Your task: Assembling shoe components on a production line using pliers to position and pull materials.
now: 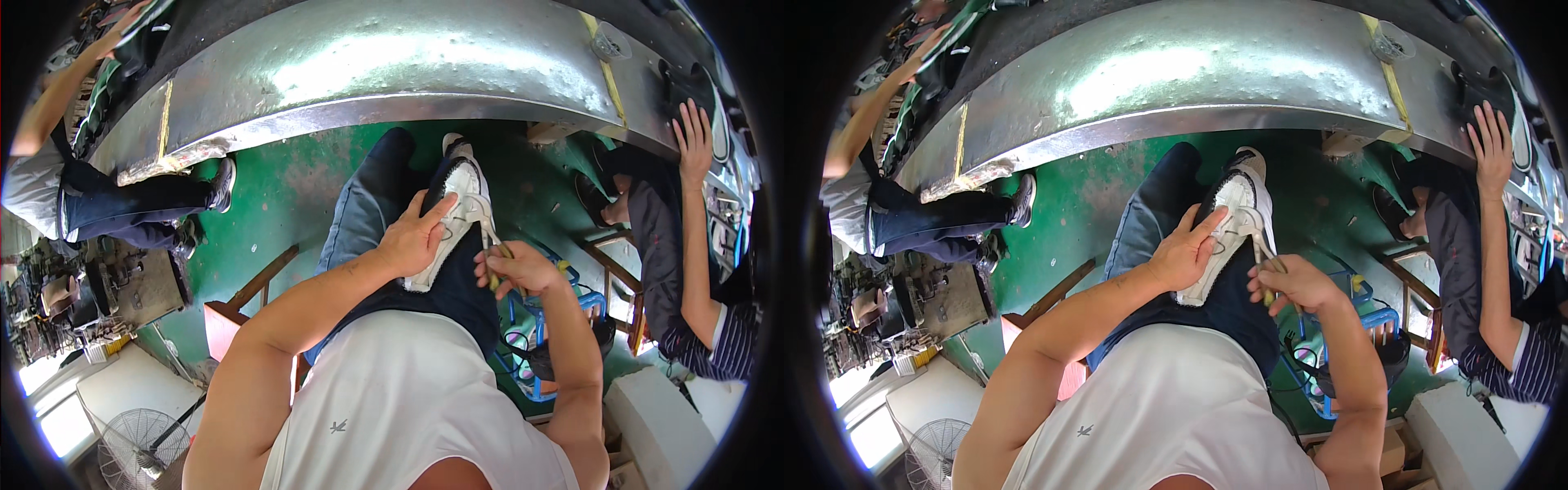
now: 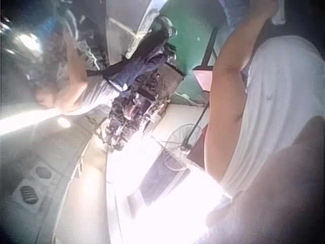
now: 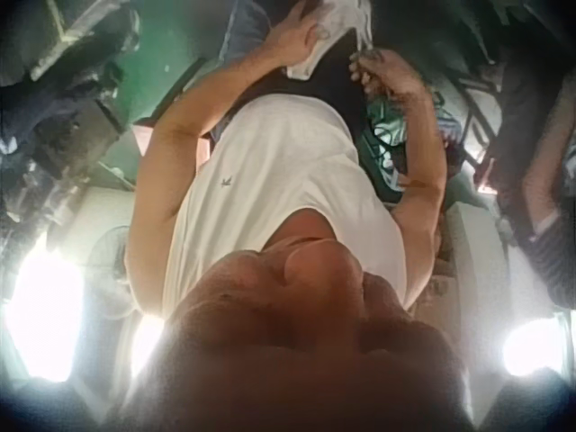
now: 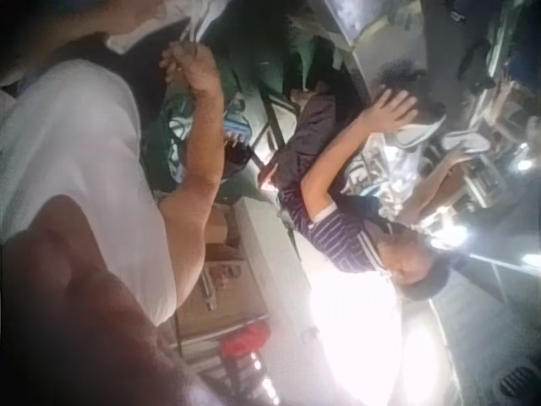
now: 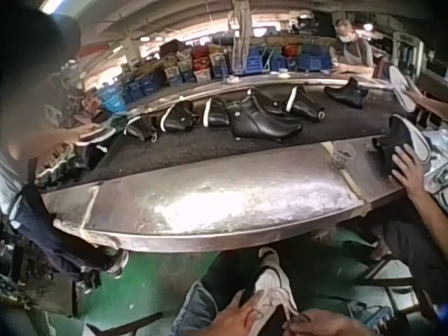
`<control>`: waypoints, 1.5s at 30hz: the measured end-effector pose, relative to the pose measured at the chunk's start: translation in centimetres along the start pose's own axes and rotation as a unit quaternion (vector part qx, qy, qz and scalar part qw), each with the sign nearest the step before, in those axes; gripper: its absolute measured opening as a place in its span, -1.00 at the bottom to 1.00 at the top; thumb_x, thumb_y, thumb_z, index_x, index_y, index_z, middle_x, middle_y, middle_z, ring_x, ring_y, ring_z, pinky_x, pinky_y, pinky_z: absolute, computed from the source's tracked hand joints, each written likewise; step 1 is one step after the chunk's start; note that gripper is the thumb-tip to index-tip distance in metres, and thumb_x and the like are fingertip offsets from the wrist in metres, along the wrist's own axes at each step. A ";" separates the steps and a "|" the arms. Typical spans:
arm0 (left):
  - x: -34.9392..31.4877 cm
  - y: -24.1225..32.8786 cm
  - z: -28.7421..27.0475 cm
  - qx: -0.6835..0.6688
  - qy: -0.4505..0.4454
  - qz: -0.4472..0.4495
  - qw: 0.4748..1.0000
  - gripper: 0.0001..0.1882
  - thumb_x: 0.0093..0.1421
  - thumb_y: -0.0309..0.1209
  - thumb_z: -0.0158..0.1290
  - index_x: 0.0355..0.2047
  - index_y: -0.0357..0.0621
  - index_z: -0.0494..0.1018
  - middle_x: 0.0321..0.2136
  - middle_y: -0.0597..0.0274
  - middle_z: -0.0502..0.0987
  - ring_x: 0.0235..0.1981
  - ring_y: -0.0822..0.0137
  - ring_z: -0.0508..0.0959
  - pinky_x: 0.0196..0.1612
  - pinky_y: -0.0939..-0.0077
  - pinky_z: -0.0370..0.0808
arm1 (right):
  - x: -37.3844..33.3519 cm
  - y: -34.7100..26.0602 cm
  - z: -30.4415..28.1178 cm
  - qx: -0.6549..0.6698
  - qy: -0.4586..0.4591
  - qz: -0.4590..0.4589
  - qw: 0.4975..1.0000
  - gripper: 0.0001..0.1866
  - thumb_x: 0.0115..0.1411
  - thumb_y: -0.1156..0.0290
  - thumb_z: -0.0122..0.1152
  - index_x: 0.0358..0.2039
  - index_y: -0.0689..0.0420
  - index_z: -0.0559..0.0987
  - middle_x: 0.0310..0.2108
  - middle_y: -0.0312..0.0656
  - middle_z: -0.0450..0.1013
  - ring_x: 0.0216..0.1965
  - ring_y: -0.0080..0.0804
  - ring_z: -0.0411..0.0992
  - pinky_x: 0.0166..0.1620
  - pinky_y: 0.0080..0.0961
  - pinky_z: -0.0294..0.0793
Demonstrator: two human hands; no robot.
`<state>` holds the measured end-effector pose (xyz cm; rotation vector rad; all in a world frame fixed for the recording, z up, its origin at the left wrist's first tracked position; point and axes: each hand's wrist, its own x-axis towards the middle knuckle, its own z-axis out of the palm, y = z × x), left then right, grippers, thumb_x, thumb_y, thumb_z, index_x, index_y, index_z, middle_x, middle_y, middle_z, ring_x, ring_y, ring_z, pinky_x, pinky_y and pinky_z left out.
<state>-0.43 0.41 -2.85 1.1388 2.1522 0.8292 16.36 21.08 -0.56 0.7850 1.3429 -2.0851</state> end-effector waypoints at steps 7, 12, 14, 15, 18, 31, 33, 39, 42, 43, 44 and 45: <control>0.3 0.6 -0.3 0.015 -0.033 0.024 0.999 -0.42 0.38 -0.34 -0.09 0.40 0.27 0.17 0.30 -0.43 0.12 0.01 -0.36 0.53 0.11 0.07 0.54 | 1.8 -3.6 1.4 -0.356 0.201 -0.200 0.890 -0.54 0.44 0.11 -0.07 -0.29 0.33 0.50 -0.55 0.00 0.49 -0.45 -0.08 0.53 -0.28 -0.18 0.49; 0.1 0.5 -0.6 0.066 -0.076 0.051 0.994 -0.38 0.38 -0.31 -0.07 0.42 0.39 0.12 0.34 -0.46 0.02 0.09 -0.38 0.48 0.12 0.05 0.53 | 2.0 -3.1 1.6 -0.386 0.182 -0.237 0.873 -0.47 0.44 0.09 -0.08 -0.43 0.33 0.53 -0.58 0.00 0.50 -0.49 -0.03 0.52 -0.31 -0.19 0.49; -0.6 0.3 -0.3 0.049 -0.078 0.034 0.995 -0.34 0.37 -0.30 -0.05 0.45 0.23 0.04 0.36 -0.49 -0.02 0.16 -0.40 0.41 0.18 0.06 0.48 | 2.0 -3.1 1.4 -0.339 0.169 -0.164 0.911 -0.47 0.44 0.10 -0.09 -0.43 0.34 0.53 -0.57 0.02 0.50 -0.48 0.01 0.52 -0.31 -0.17 0.49; -0.7 -0.1 0.0 0.034 -0.082 0.018 0.996 -0.27 0.36 -0.30 -0.02 0.48 0.06 -0.05 0.37 -0.51 -0.06 0.23 -0.41 0.34 0.24 0.08 0.42 | 2.0 -3.3 1.4 -0.286 0.156 -0.089 0.941 -0.47 0.45 0.10 -0.10 -0.43 0.34 0.52 -0.56 0.04 0.51 -0.47 0.06 0.52 -0.30 -0.15 0.48; -0.8 -1.2 1.8 -0.024 0.033 0.055 0.998 -0.07 0.34 -0.28 0.06 0.46 -0.33 -0.29 0.41 -0.46 -0.12 0.39 -0.28 0.15 0.40 0.21 0.21 | 1.4 -2.1 2.3 -0.368 0.176 -0.201 0.891 -0.54 0.43 0.11 -0.07 -0.34 0.30 0.53 -0.56 -0.05 0.52 -0.49 -0.13 0.54 -0.34 -0.25 0.49; 1.9 -2.5 -1.2 -0.381 -0.168 -0.146 0.897 0.14 0.18 -0.28 0.30 0.51 -0.04 -0.30 0.40 -0.04 0.12 0.41 0.19 0.15 0.42 0.36 0.08 | -3.6 0.1 4.5 -0.267 -0.023 0.071 0.961 -0.70 0.33 0.22 0.14 -0.34 0.23 0.52 -0.56 -0.21 0.46 -0.62 -0.47 0.47 -0.49 -0.43 0.47; 1.6 -1.9 -0.8 -0.370 -0.165 -0.147 0.902 0.14 0.18 -0.28 0.30 0.51 -0.01 -0.30 0.40 -0.03 0.13 0.41 0.18 0.16 0.42 0.37 0.08 | -3.2 -0.4 5.3 -0.366 -0.063 0.058 0.927 -0.72 0.32 0.24 0.15 -0.30 0.24 0.51 -0.49 -0.10 0.52 -0.55 -0.26 0.53 -0.42 -0.31 0.51; 1.3 -1.9 -0.8 -0.363 -0.159 -0.155 0.905 0.13 0.19 -0.27 0.29 0.51 0.02 -0.32 0.40 -0.03 0.14 0.39 0.19 0.20 0.41 0.36 0.09 | -3.3 1.0 7.5 -0.550 0.080 -0.147 0.818 -0.72 0.29 0.23 0.19 -0.26 0.23 0.51 -0.32 0.14 0.54 -0.24 0.19 0.51 -0.18 -0.03 0.49; 1.4 -2.1 -0.6 -0.373 -0.155 -0.156 0.901 0.12 0.19 -0.26 0.28 0.51 0.03 -0.31 0.39 -0.02 0.15 0.38 0.18 0.22 0.40 0.36 0.12 | -1.9 2.6 7.0 -0.531 0.104 -0.151 0.827 -0.75 0.26 0.26 0.23 -0.24 0.21 0.51 -0.33 0.09 0.53 -0.25 0.21 0.49 -0.18 -0.02 0.47; 1.5 -2.2 -0.5 -0.373 -0.152 -0.156 0.902 0.12 0.19 -0.26 0.28 0.51 0.03 -0.31 0.39 -0.02 0.15 0.38 0.18 0.22 0.40 0.36 0.12 | -1.9 2.9 6.8 -0.533 0.103 -0.152 0.826 -0.75 0.26 0.26 0.23 -0.24 0.21 0.51 -0.33 0.09 0.53 -0.25 0.21 0.49 -0.18 -0.02 0.47; 1.5 -2.2 -0.3 -0.374 -0.154 -0.148 0.902 0.12 0.20 -0.26 0.28 0.51 0.03 -0.30 0.39 -0.02 0.16 0.37 0.18 0.23 0.39 0.36 0.13 | -2.2 3.1 6.6 -0.537 0.104 -0.163 0.821 -0.74 0.26 0.27 0.23 -0.21 0.21 0.52 -0.31 0.08 0.53 -0.25 0.19 0.50 -0.19 -0.02 0.47; 1.3 -2.1 -0.2 -0.376 -0.159 -0.141 0.902 0.11 0.20 -0.26 0.27 0.51 0.04 -0.29 0.38 -0.02 0.17 0.36 0.17 0.24 0.38 0.37 0.15 | -2.6 3.1 6.9 -0.538 0.106 -0.171 0.818 -0.73 0.26 0.27 0.23 -0.18 0.21 0.52 -0.30 0.07 0.53 -0.25 0.17 0.51 -0.19 -0.03 0.48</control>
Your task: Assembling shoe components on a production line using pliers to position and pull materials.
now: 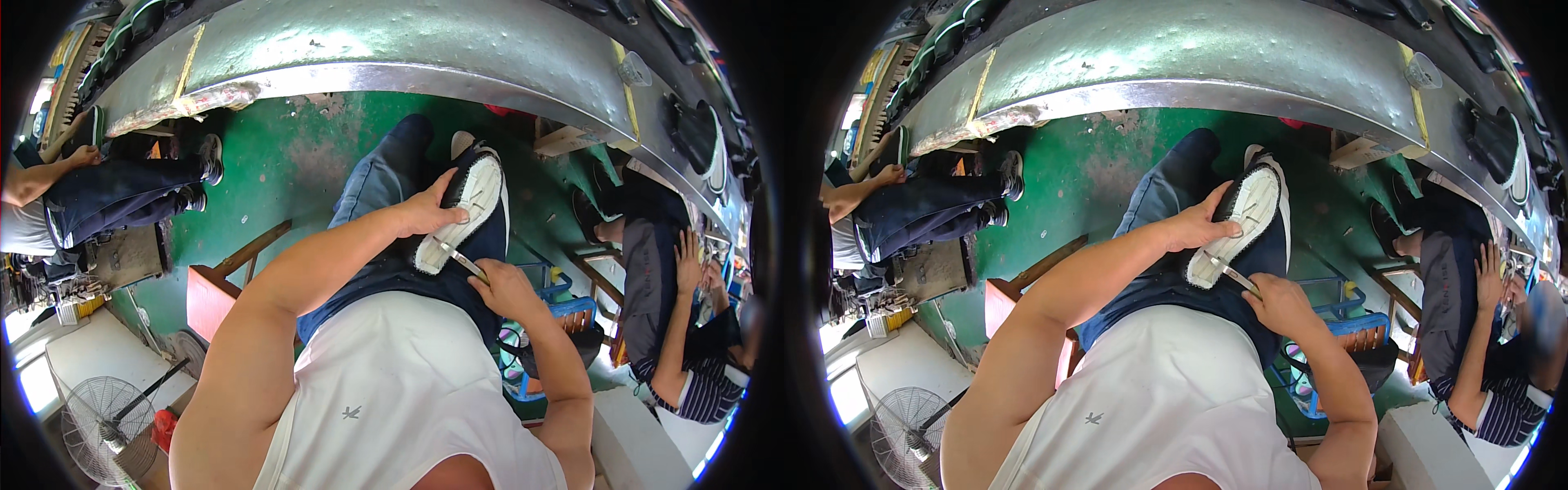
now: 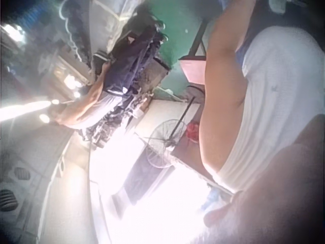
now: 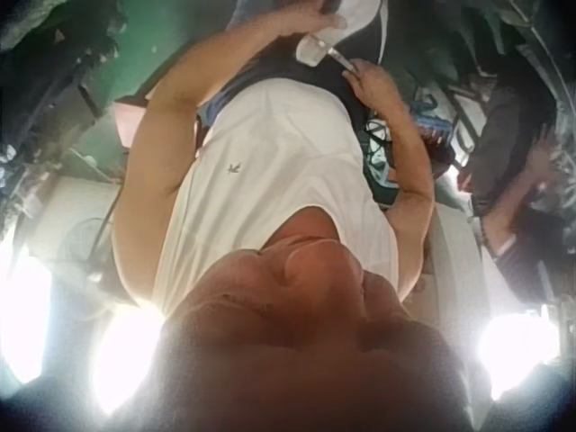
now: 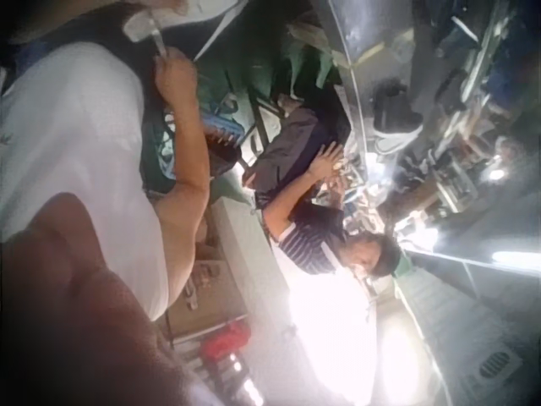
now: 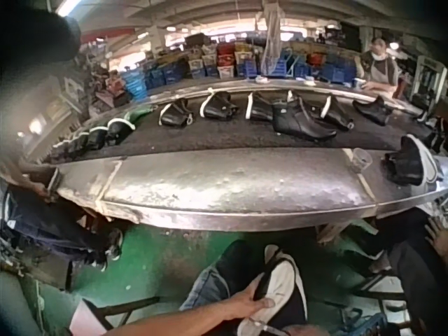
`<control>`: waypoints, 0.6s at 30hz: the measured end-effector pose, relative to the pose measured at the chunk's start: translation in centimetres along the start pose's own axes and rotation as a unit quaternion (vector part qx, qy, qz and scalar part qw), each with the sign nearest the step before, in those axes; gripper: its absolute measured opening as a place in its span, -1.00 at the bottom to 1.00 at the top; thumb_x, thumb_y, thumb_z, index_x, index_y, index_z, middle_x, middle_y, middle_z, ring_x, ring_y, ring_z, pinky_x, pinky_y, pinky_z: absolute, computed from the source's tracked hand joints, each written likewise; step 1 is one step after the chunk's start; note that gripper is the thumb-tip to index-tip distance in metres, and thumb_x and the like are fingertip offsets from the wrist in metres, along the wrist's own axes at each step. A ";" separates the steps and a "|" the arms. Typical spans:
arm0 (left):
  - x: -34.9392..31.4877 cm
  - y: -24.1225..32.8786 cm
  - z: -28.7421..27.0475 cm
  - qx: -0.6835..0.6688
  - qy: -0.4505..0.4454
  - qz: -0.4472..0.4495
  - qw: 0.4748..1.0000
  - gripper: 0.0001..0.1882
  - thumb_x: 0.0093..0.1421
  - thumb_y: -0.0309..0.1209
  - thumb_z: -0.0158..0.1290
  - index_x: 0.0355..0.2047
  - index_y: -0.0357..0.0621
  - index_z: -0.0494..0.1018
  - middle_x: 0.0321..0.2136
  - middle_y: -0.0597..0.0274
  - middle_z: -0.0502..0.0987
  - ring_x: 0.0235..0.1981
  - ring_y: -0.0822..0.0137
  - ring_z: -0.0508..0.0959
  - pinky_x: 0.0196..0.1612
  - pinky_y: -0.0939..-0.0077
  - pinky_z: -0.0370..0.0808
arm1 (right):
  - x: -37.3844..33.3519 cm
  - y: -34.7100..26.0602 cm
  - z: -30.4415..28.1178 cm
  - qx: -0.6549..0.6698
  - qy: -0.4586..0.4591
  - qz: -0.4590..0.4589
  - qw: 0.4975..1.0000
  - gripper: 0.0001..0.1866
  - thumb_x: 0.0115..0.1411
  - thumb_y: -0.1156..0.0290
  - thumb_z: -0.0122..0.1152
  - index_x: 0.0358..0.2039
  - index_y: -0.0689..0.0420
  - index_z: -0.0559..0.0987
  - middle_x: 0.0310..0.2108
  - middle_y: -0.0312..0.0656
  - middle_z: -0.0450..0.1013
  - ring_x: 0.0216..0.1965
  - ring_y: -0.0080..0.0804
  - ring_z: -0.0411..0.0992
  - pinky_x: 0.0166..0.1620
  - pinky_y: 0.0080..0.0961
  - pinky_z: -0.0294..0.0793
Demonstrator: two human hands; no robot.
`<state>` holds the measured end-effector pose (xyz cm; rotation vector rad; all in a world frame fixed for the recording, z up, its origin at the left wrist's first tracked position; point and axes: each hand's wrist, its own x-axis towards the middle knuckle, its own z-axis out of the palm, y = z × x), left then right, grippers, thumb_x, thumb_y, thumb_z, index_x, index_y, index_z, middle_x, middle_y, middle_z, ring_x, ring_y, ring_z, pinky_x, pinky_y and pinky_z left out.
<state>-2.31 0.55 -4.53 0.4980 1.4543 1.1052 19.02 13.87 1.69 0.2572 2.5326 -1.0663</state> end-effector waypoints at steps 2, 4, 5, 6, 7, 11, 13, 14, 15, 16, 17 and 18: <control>-0.1 0.2 -0.1 0.000 0.005 0.000 1.000 0.09 0.21 -0.27 0.26 0.51 0.04 -0.28 0.36 -0.03 0.21 0.34 0.17 0.26 0.37 0.38 0.17 | 0.0 -0.7 -0.5 -0.011 -0.008 -0.003 1.000 -0.72 0.26 0.24 0.22 -0.19 0.19 0.50 -0.30 0.06 0.53 -0.27 0.15 0.52 -0.23 -0.02 0.49; 0.0 0.1 -0.1 0.038 0.037 0.006 0.999 0.09 0.20 -0.25 0.27 0.51 0.03 -0.27 0.34 -0.09 0.24 0.34 0.13 0.28 0.37 0.35 0.18 | 0.1 -0.8 -0.8 -0.030 -0.009 -0.008 0.999 -0.71 0.27 0.21 0.22 -0.19 0.18 0.48 -0.31 0.05 0.54 -0.29 0.13 0.53 -0.26 -0.01 0.49; -0.4 0.0 0.0 0.075 0.053 0.008 0.996 0.09 0.19 -0.26 0.27 0.50 -0.03 -0.26 0.33 -0.13 0.24 0.34 0.10 0.28 0.37 0.33 0.18 | -0.1 -0.4 -0.2 -0.056 0.016 -0.022 0.998 -0.70 0.26 0.20 0.23 -0.19 0.17 0.48 -0.31 0.03 0.54 -0.29 0.10 0.54 -0.27 -0.03 0.50; -0.7 0.2 0.1 0.115 0.073 0.016 0.991 0.09 0.18 -0.26 0.27 0.50 -0.09 -0.25 0.32 -0.17 0.25 0.34 0.06 0.29 0.38 0.31 0.19 | 0.0 0.2 0.2 -0.087 0.045 -0.041 0.994 -0.70 0.26 0.19 0.24 -0.19 0.16 0.48 -0.31 0.02 0.54 -0.29 0.08 0.54 -0.28 -0.04 0.51; -0.4 -2.1 -0.3 0.145 0.116 0.130 0.974 0.07 0.17 -0.26 0.26 0.47 -0.23 -0.22 0.31 -0.27 0.23 0.36 -0.03 0.26 0.39 0.28 0.16 | 0.0 -0.1 0.6 -0.103 0.038 -0.041 0.993 -0.69 0.26 0.17 0.24 -0.19 0.14 0.49 -0.34 -0.01 0.53 -0.29 0.04 0.55 -0.28 -0.07 0.53; -2.4 -3.5 2.6 0.296 0.132 0.194 0.926 0.09 0.18 -0.19 0.22 0.44 -0.41 -0.25 0.35 -0.43 0.06 0.39 -0.28 0.10 0.44 0.14 0.02 | -2.9 0.8 1.3 -0.105 -0.024 0.054 0.993 -0.71 0.28 0.18 0.21 -0.23 0.16 0.48 -0.37 0.05 0.55 -0.33 0.09 0.56 -0.27 0.00 0.52; -4.2 -5.7 1.8 0.322 0.030 0.136 0.936 0.11 0.26 -0.12 0.13 0.45 -0.35 -0.41 0.45 -0.35 -0.26 0.48 -0.30 -0.25 0.47 -0.06 -0.22 | -3.3 1.9 0.3 -0.114 -0.025 0.059 0.991 -0.71 0.29 0.18 0.20 -0.25 0.17 0.48 -0.37 0.06 0.56 -0.31 0.10 0.56 -0.25 0.01 0.52; -4.9 -6.3 1.5 0.325 0.011 0.116 0.939 0.10 0.28 -0.07 0.10 0.46 -0.29 -0.44 0.47 -0.32 -0.33 0.49 -0.28 -0.33 0.47 -0.08 -0.27 | -3.3 2.5 -0.4 -0.077 -0.066 0.034 0.994 -0.70 0.29 0.18 0.20 -0.26 0.19 0.48 -0.36 0.05 0.56 -0.30 0.10 0.56 -0.23 -0.01 0.51; -5.4 -6.3 1.6 0.312 0.018 0.102 0.944 0.11 0.28 -0.08 0.10 0.47 -0.26 -0.45 0.47 -0.32 -0.32 0.49 -0.28 -0.32 0.47 -0.07 -0.26 | -3.0 2.4 -1.1 -0.039 -0.113 0.007 0.993 -0.69 0.30 0.17 0.19 -0.26 0.21 0.48 -0.36 0.05 0.56 -0.30 0.11 0.56 -0.21 -0.02 0.50; -5.5 -6.1 1.6 0.299 0.024 0.089 0.950 0.11 0.28 -0.08 0.10 0.47 -0.23 -0.45 0.47 -0.31 -0.32 0.49 -0.28 -0.31 0.47 -0.06 -0.25 | -2.6 2.3 -1.6 -0.045 -0.110 0.002 0.993 -0.69 0.30 0.17 0.19 -0.26 0.21 0.48 -0.36 0.05 0.56 -0.30 0.11 0.56 -0.21 -0.02 0.50; -5.3 -6.0 1.3 0.300 0.031 0.094 0.949 0.11 0.28 -0.08 0.10 0.47 -0.23 -0.45 0.47 -0.31 -0.32 0.49 -0.28 -0.31 0.47 -0.06 -0.25 | -2.3 2.2 -2.2 0.006 -0.107 0.025 0.994 -0.67 0.32 0.16 0.17 -0.26 0.22 0.48 -0.37 0.05 0.56 -0.30 0.12 0.55 -0.21 -0.04 0.49; -5.1 -5.9 1.2 0.306 0.043 0.088 0.947 0.14 0.26 -0.06 0.13 0.48 -0.20 -0.45 0.46 -0.31 -0.30 0.49 -0.28 -0.30 0.47 -0.06 -0.24 | -2.2 1.7 -3.2 0.056 -0.108 0.045 0.992 -0.66 0.34 0.16 0.15 -0.26 0.24 0.47 -0.38 0.06 0.56 -0.31 0.13 0.54 -0.20 -0.05 0.48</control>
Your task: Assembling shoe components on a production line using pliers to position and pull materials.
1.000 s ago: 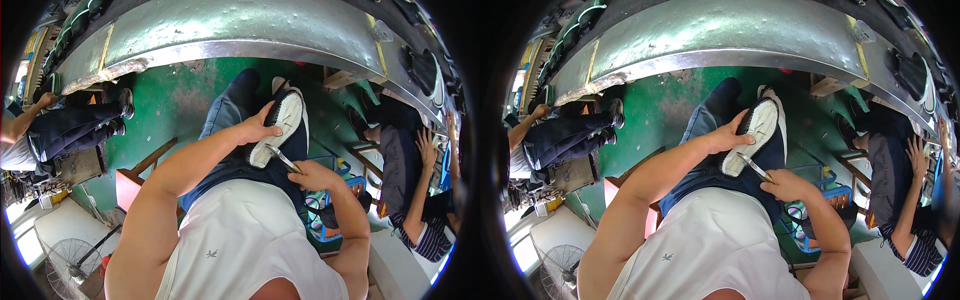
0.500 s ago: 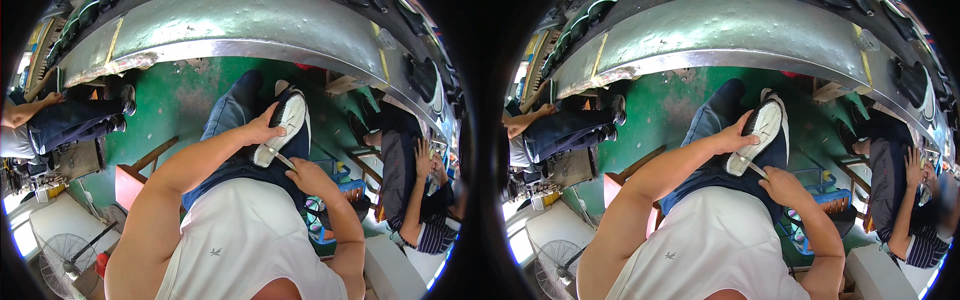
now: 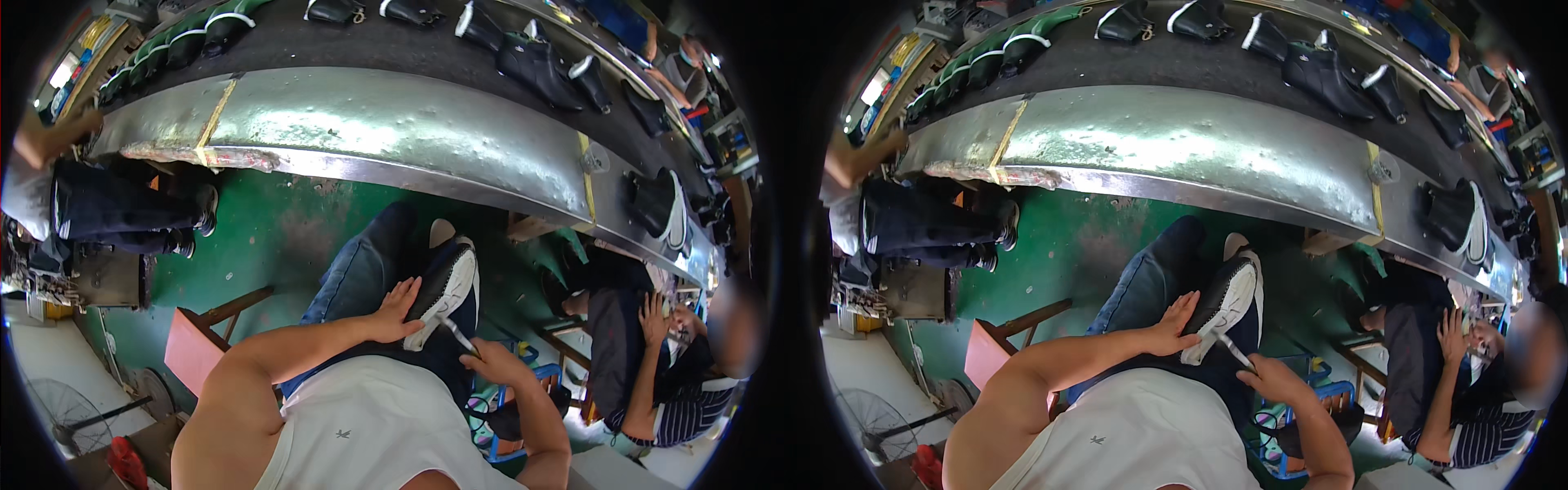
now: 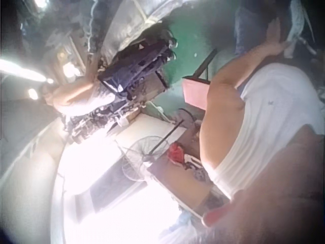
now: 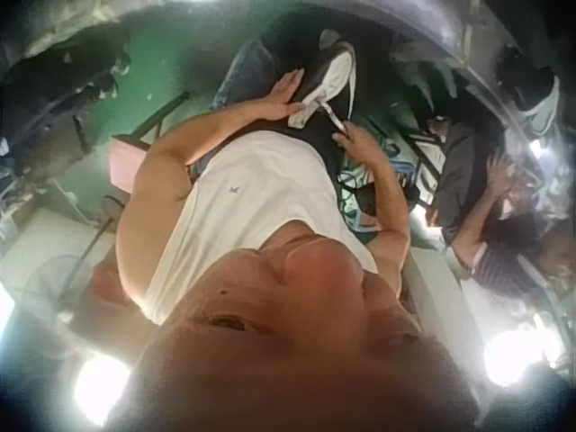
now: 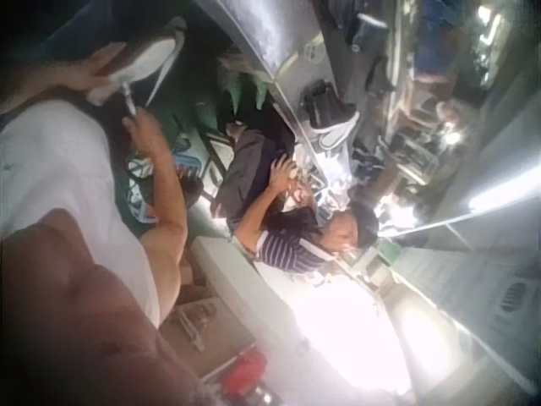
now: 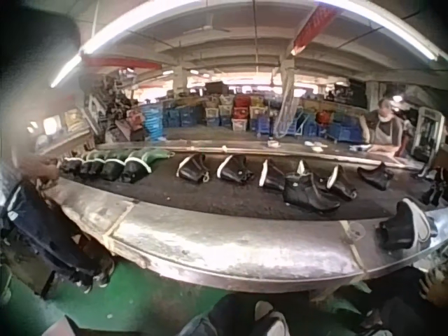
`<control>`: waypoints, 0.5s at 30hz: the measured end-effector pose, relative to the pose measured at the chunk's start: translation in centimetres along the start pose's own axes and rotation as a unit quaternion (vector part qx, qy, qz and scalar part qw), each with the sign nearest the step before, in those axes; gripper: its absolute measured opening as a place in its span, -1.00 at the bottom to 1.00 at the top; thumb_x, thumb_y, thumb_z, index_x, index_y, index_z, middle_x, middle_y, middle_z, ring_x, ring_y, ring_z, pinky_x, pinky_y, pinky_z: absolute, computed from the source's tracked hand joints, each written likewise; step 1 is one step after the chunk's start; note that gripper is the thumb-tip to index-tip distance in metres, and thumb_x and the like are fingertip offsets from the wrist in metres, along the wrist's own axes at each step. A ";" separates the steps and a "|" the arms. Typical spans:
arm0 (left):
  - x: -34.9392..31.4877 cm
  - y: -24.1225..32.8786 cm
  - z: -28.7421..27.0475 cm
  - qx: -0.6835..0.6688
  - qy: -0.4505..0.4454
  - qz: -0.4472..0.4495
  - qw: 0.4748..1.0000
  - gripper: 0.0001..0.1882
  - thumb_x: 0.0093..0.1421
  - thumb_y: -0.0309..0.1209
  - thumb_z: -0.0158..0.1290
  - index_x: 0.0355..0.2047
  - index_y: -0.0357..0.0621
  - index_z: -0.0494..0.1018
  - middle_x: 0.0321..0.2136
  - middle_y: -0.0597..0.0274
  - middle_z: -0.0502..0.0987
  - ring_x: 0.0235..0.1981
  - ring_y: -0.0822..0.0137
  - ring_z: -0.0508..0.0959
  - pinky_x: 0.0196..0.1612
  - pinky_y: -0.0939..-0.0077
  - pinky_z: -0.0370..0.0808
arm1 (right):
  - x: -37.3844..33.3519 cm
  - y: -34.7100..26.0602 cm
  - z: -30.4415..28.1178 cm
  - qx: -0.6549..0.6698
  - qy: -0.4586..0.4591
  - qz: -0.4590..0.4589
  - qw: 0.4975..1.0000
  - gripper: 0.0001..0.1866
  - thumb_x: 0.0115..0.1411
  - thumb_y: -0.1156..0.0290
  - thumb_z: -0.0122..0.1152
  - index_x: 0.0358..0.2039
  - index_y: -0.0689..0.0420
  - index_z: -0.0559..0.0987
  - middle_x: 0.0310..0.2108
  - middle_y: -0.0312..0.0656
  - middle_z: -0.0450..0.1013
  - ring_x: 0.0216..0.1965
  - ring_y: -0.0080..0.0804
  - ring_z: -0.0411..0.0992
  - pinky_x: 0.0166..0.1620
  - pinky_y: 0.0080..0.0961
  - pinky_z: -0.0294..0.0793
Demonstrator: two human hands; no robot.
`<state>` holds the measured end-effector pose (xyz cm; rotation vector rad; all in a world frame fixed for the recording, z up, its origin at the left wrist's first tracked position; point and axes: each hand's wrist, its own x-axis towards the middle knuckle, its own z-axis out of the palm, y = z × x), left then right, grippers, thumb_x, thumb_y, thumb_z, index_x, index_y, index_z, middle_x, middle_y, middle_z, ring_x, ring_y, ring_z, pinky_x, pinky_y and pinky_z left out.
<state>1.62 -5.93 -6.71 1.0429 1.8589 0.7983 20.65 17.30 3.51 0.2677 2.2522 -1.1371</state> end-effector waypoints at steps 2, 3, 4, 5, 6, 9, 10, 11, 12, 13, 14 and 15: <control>0.1 0.7 0.2 0.004 0.016 -0.008 1.000 0.17 0.23 -0.05 0.16 0.48 -0.17 -0.45 0.46 -0.31 -0.28 0.49 -0.28 -0.28 0.47 -0.06 -0.22 | 0.6 -2.1 0.0 0.047 0.045 0.003 0.998 -0.64 0.37 0.14 0.10 -0.25 0.25 0.48 -0.41 0.05 0.55 -0.33 0.11 0.55 -0.21 -0.10 0.49; 0.3 1.7 0.0 0.027 0.006 -0.008 1.000 0.19 0.19 0.00 0.19 0.48 -0.17 -0.43 0.47 -0.27 -0.30 0.49 -0.27 -0.29 0.46 -0.13 -0.19 | 1.1 -1.9 1.1 0.098 0.136 0.002 0.986 -0.64 0.38 0.14 0.07 -0.25 0.25 0.48 -0.43 0.04 0.56 -0.34 0.08 0.55 -0.23 -0.13 0.50; 0.4 2.5 -0.1 0.049 -0.003 -0.009 0.999 0.22 0.15 0.04 0.22 0.48 -0.17 -0.40 0.47 -0.24 -0.31 0.49 -0.26 -0.29 0.45 -0.20 -0.16 | 1.7 -1.1 2.1 0.150 0.224 -0.002 0.963 -0.63 0.39 0.13 0.05 -0.25 0.25 0.48 -0.45 0.03 0.56 -0.36 0.06 0.56 -0.25 -0.16 0.51; 0.6 2.9 -0.3 0.050 0.004 -0.005 0.999 0.22 0.15 0.04 0.22 0.48 -0.17 -0.40 0.47 -0.24 -0.31 0.49 -0.26 -0.29 0.45 -0.20 -0.16 | 3.3 1.9 3.2 -0.073 0.187 0.022 0.979 -0.63 0.41 0.15 -0.01 -0.26 0.26 0.49 -0.50 -0.01 0.56 -0.42 -0.04 0.58 -0.28 -0.24 0.53; 0.8 2.8 -0.9 0.099 -0.015 -0.026 0.995 0.22 0.11 0.07 0.24 0.46 -0.22 -0.31 0.44 -0.30 -0.17 0.46 -0.26 -0.13 0.42 -0.14 -0.03 | 3.3 1.7 3.3 -0.079 0.188 0.015 0.979 -0.63 0.41 0.15 -0.01 -0.26 0.26 0.49 -0.50 -0.01 0.56 -0.42 -0.04 0.58 -0.28 -0.24 0.53; 4.5 4.0 -4.5 0.085 -0.021 -0.051 0.995 0.16 0.10 0.11 0.26 0.41 -0.32 -0.13 0.30 -0.38 0.16 0.34 -0.21 0.22 0.33 0.03 0.24 | 3.0 2.1 2.7 0.086 0.155 0.010 0.984 -0.59 0.46 0.15 -0.09 -0.20 0.30 0.47 -0.49 -0.05 0.55 -0.44 -0.20 0.59 -0.30 -0.32 0.55; 5.6 4.8 -5.2 0.019 -0.024 -0.062 0.998 0.11 0.12 0.13 0.25 0.38 -0.36 -0.04 0.20 -0.40 0.34 0.25 -0.17 0.40 0.25 0.15 0.37 | 2.6 3.0 3.8 0.076 0.154 0.006 0.985 -0.59 0.46 0.15 -0.09 -0.20 0.30 0.47 -0.49 -0.05 0.55 -0.44 -0.20 0.59 -0.30 -0.32 0.55; 7.0 3.1 -4.6 -0.047 0.067 -0.041 0.996 0.04 0.12 0.21 0.21 0.29 -0.42 0.16 -0.01 -0.33 0.54 0.03 -0.11 0.59 0.11 0.27 0.48 | 3.3 3.5 5.0 0.189 0.181 -0.007 0.965 -0.56 0.47 0.09 -0.09 -0.17 0.29 0.47 -0.45 -0.10 0.54 -0.43 -0.25 0.56 -0.29 -0.35 0.54; 8.0 2.2 -4.9 -0.053 0.081 -0.037 0.995 0.04 0.12 0.21 0.21 0.29 -0.42 0.16 -0.01 -0.33 0.54 0.03 -0.11 0.59 0.11 0.27 0.48 | 3.5 4.6 5.9 0.302 0.209 -0.008 0.930 -0.53 0.48 0.04 -0.10 -0.13 0.28 0.47 -0.40 -0.14 0.52 -0.42 -0.31 0.54 -0.29 -0.38 0.53; 8.7 1.8 -5.0 -0.088 0.078 -0.044 0.992 0.01 0.12 0.25 0.17 0.22 -0.46 0.25 -0.01 -0.34 0.54 0.04 -0.13 0.57 0.12 0.22 0.48 | 3.5 5.3 6.6 0.289 0.202 -0.013 0.936 -0.53 0.48 0.04 -0.10 -0.13 0.28 0.47 -0.40 -0.14 0.52 -0.42 -0.31 0.54 -0.29 -0.38 0.53; 9.0 1.7 -5.0 -0.124 0.073 -0.051 0.988 -0.01 0.11 0.29 0.13 0.14 -0.49 0.35 0.00 -0.34 0.54 0.06 -0.15 0.56 0.12 0.18 0.47 | 3.4 5.8 7.2 0.401 0.201 -0.029 0.894 -0.56 0.47 0.07 -0.06 -0.11 0.27 0.46 -0.36 -0.14 0.52 -0.40 -0.32 0.54 -0.28 -0.40 0.53; 8.8 2.0 -4.9 -0.145 0.092 -0.059 0.983 -0.12 0.14 0.23 0.14 0.08 -0.45 0.45 0.03 -0.28 0.54 0.08 -0.12 0.56 0.12 0.19 0.47 | 3.0 6.3 7.5 0.509 0.200 -0.042 0.836 -0.59 0.47 0.10 -0.03 -0.09 0.27 0.45 -0.32 -0.15 0.52 -0.38 -0.34 0.54 -0.27 -0.42 0.54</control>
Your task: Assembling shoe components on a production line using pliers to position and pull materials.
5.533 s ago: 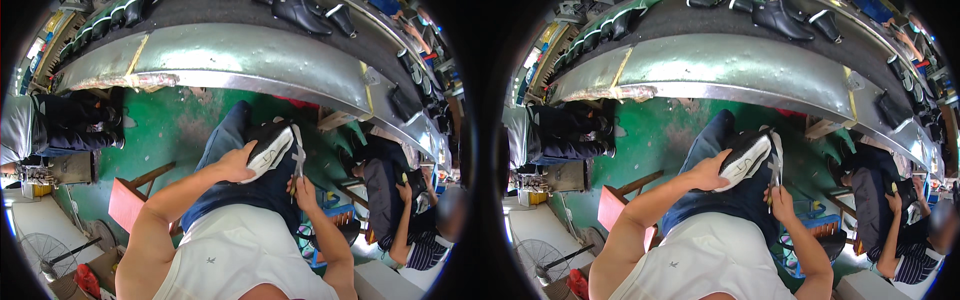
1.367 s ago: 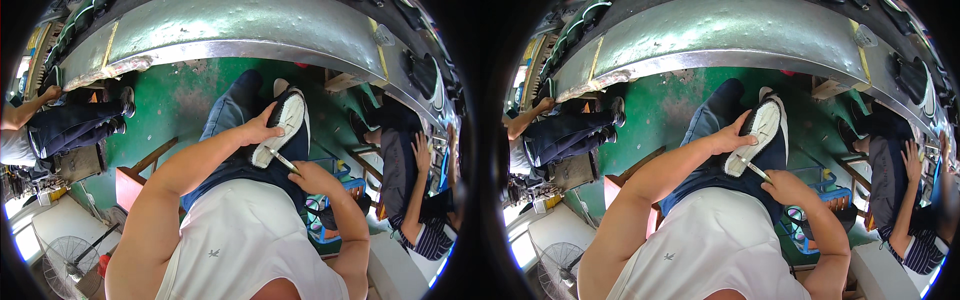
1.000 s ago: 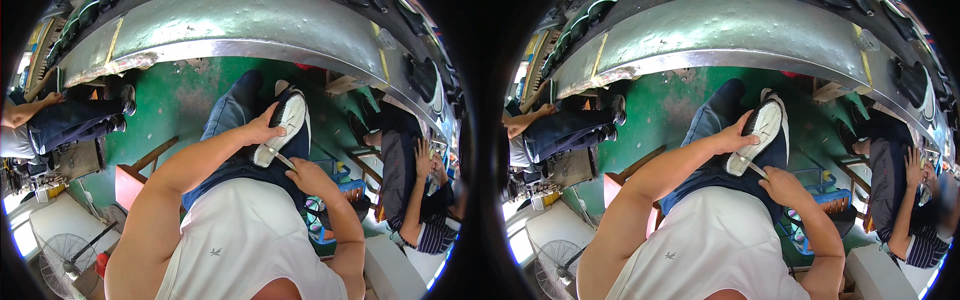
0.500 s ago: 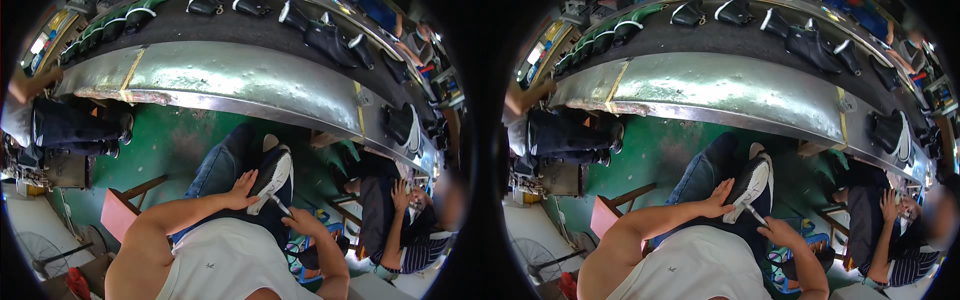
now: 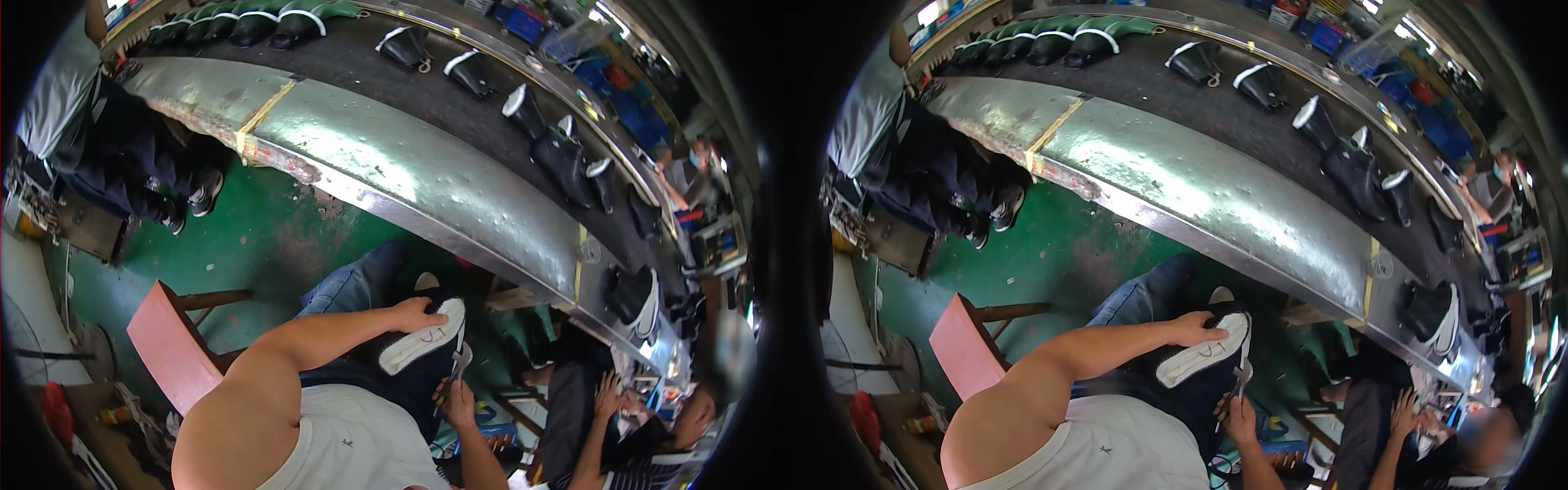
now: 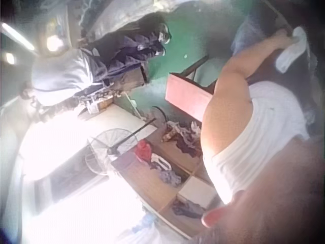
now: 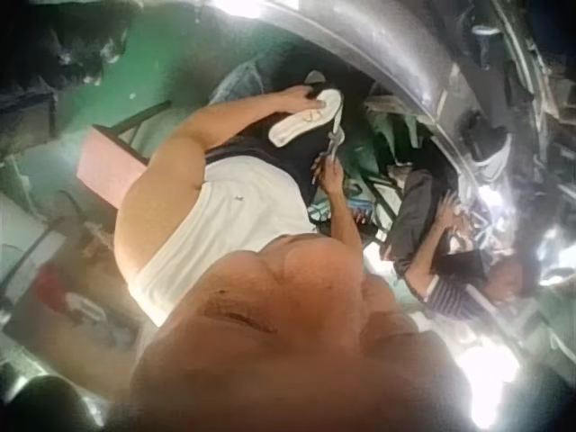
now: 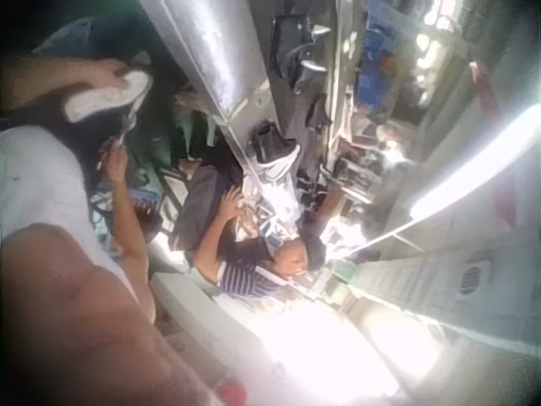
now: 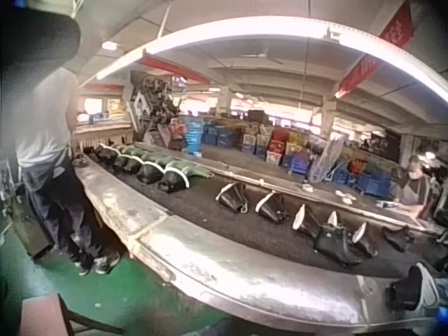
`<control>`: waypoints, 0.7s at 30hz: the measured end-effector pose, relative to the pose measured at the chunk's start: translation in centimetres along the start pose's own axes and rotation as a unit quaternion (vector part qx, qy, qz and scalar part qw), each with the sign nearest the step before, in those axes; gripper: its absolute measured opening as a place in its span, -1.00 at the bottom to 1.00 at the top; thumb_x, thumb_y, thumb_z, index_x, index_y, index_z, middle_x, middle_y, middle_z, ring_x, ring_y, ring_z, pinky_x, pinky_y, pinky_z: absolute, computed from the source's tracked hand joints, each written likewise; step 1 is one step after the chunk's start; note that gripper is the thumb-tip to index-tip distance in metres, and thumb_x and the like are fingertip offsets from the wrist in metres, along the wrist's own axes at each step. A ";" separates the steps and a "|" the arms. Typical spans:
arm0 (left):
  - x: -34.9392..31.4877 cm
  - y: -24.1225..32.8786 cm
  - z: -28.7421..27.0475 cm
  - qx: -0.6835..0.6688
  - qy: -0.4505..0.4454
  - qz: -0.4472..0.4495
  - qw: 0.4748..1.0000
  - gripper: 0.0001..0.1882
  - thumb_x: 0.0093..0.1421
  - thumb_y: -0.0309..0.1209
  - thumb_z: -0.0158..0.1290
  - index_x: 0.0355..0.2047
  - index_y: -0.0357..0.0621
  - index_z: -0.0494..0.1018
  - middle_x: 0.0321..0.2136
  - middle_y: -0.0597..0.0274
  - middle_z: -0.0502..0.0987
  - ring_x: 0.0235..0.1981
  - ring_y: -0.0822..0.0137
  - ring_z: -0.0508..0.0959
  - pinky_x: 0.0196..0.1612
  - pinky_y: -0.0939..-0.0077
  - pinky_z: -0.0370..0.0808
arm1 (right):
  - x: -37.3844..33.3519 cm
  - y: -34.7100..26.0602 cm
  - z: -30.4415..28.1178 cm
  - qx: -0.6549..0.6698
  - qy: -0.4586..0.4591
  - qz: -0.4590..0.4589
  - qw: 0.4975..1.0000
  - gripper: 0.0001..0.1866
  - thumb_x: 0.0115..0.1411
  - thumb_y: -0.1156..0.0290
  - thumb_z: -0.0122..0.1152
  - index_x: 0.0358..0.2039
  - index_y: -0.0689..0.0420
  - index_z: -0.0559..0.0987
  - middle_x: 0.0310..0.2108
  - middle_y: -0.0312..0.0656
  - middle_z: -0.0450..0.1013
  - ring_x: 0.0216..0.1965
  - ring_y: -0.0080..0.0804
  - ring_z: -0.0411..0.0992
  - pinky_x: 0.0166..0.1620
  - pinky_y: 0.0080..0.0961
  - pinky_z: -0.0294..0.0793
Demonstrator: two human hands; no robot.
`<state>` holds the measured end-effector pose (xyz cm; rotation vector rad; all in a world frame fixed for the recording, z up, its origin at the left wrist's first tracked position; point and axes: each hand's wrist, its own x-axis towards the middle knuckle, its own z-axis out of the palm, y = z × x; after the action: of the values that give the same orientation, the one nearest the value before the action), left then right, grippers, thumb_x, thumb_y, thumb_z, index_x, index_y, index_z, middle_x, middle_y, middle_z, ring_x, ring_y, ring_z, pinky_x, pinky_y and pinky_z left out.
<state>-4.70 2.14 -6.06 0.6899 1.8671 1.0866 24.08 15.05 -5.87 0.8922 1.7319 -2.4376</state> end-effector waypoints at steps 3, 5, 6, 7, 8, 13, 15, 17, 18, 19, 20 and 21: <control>-2.1 1.0 -0.9 -0.089 0.010 0.030 0.996 -0.18 0.19 0.17 0.18 0.14 -0.36 0.42 -0.03 -0.13 0.58 0.00 0.11 0.58 0.07 0.30 0.48 | -1.0 -0.8 -0.8 -0.067 0.035 0.024 0.997 -0.67 0.41 0.23 0.11 -0.06 0.27 0.45 -0.32 -0.17 0.52 -0.37 -0.38 0.53 -0.27 -0.45 0.54; -3.2 1.5 -3.4 -0.143 -0.004 0.039 0.989 -0.29 0.25 0.05 0.21 0.15 -0.33 0.40 -0.07 0.03 0.59 -0.05 0.32 0.55 0.02 0.40 0.49 | -0.3 -3.7 -0.5 -0.143 0.030 0.018 0.989 -0.72 0.37 0.33 0.12 -0.05 0.28 0.45 -0.32 -0.17 0.52 -0.37 -0.39 0.54 -0.28 -0.45 0.54; -4.5 3.1 -5.3 -0.263 -0.026 0.095 0.960 -0.32 0.27 -0.01 0.21 0.16 -0.34 0.39 -0.05 0.06 0.58 -0.03 0.34 0.54 0.03 0.41 0.49 | -0.5 -5.4 -0.6 -0.211 0.033 0.014 0.977 -0.75 0.33 0.43 0.12 -0.05 0.28 0.45 -0.32 -0.16 0.52 -0.36 -0.40 0.55 -0.28 -0.45 0.55; -5.9 5.0 -7.6 -0.378 -0.048 0.148 0.913 -0.35 0.29 -0.08 0.21 0.17 -0.35 0.37 -0.04 0.09 0.57 -0.01 0.37 0.53 0.04 0.43 0.49 | -0.1 -7.5 -0.4 -0.214 0.032 0.017 0.976 -0.75 0.33 0.43 0.12 -0.05 0.28 0.45 -0.32 -0.16 0.52 -0.36 -0.40 0.55 -0.28 -0.45 0.55; -7.4 7.4 -10.6 -0.378 -0.036 0.172 0.909 -0.39 0.31 -0.14 0.21 0.17 -0.34 0.36 -0.05 0.14 0.57 -0.04 0.44 0.52 0.01 0.47 0.50 | 1.0 -10.2 0.1 -0.218 0.022 -0.004 0.976 -0.75 0.31 0.45 0.13 -0.05 0.27 0.45 -0.32 -0.16 0.51 -0.36 -0.41 0.55 -0.28 -0.45 0.55; -8.3 18.4 -27.4 -0.218 0.041 0.258 0.940 -0.38 0.27 -0.11 0.23 0.11 -0.40 0.39 -0.16 0.08 0.62 -0.14 0.33 0.60 -0.06 0.37 0.55 | 8.6 -23.9 4.9 -0.192 0.027 -0.065 0.979 -0.78 0.32 0.47 0.10 -0.06 0.25 0.45 -0.34 -0.18 0.48 -0.41 -0.40 0.52 -0.30 -0.47 0.54; -5.3 22.0 -32.9 0.193 0.224 0.315 0.902 -0.37 0.23 -0.13 0.23 0.11 -0.37 0.36 -0.16 0.01 0.60 -0.15 0.22 0.60 -0.10 0.25 0.54 | 11.7 -28.4 6.1 -0.141 0.057 -0.079 0.985 -0.79 0.37 0.39 0.07 -0.07 0.23 0.44 -0.35 -0.19 0.47 -0.44 -0.38 0.51 -0.40 -0.53 0.49; -0.9 24.8 -36.7 0.402 0.262 0.259 0.838 -0.33 0.15 -0.09 0.24 0.08 -0.37 0.36 -0.17 -0.09 0.58 -0.16 -0.04 0.60 -0.05 0.05 0.49 | 17.0 -31.8 7.5 -0.140 0.066 -0.094 0.984 -0.74 0.41 0.30 0.03 -0.05 0.22 0.45 -0.35 -0.21 0.48 -0.44 -0.42 0.53 -0.50 -0.63 0.37; 1.4 25.3 -38.6 0.475 0.286 0.253 0.793 -0.33 0.14 -0.08 0.24 0.07 -0.34 0.36 -0.14 -0.07 0.57 -0.11 -0.05 0.57 -0.01 0.06 0.46 | 19.7 -33.6 8.2 -0.169 0.060 -0.088 0.980 -0.73 0.42 0.28 0.03 -0.04 0.22 0.45 -0.35 -0.22 0.48 -0.43 -0.45 0.53 -0.53 -0.67 0.33; 3.7 25.3 -40.1 0.544 0.306 0.246 0.741 -0.34 0.13 -0.06 0.24 0.07 -0.32 0.36 -0.11 -0.04 0.56 -0.06 -0.06 0.55 0.03 0.06 0.42 | 22.2 -35.2 8.7 -0.198 0.055 -0.083 0.975 -0.71 0.42 0.26 0.02 -0.03 0.21 0.45 -0.35 -0.24 0.49 -0.43 -0.48 0.54 -0.56 -0.70 0.28; 6.0 25.3 -41.0 0.542 0.306 0.247 0.743 -0.34 0.13 -0.06 0.24 0.07 -0.32 0.36 -0.11 -0.04 0.56 -0.06 -0.06 0.55 0.03 0.06 0.42 | 24.6 -36.3 9.1 -0.186 0.052 -0.078 0.978 -0.71 0.44 0.25 0.00 -0.03 0.21 0.46 -0.34 -0.25 0.49 -0.43 -0.50 0.53 -0.59 -0.73 0.25; 8.2 25.2 -42.0 0.591 0.333 0.249 0.692 -0.31 0.14 -0.04 0.23 0.11 -0.29 0.35 -0.06 -0.01 0.54 -0.01 0.01 0.53 0.10 0.11 0.36 | 27.1 -37.1 9.5 -0.174 0.047 -0.074 0.981 -0.70 0.45 0.23 -0.01 -0.02 0.20 0.46 -0.33 -0.26 0.50 -0.42 -0.51 0.53 -0.62 -0.75 0.22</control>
<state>-44.16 2.98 24.04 1.7793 3.1202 0.2087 -15.10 29.21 15.78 0.8740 2.2399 -2.0964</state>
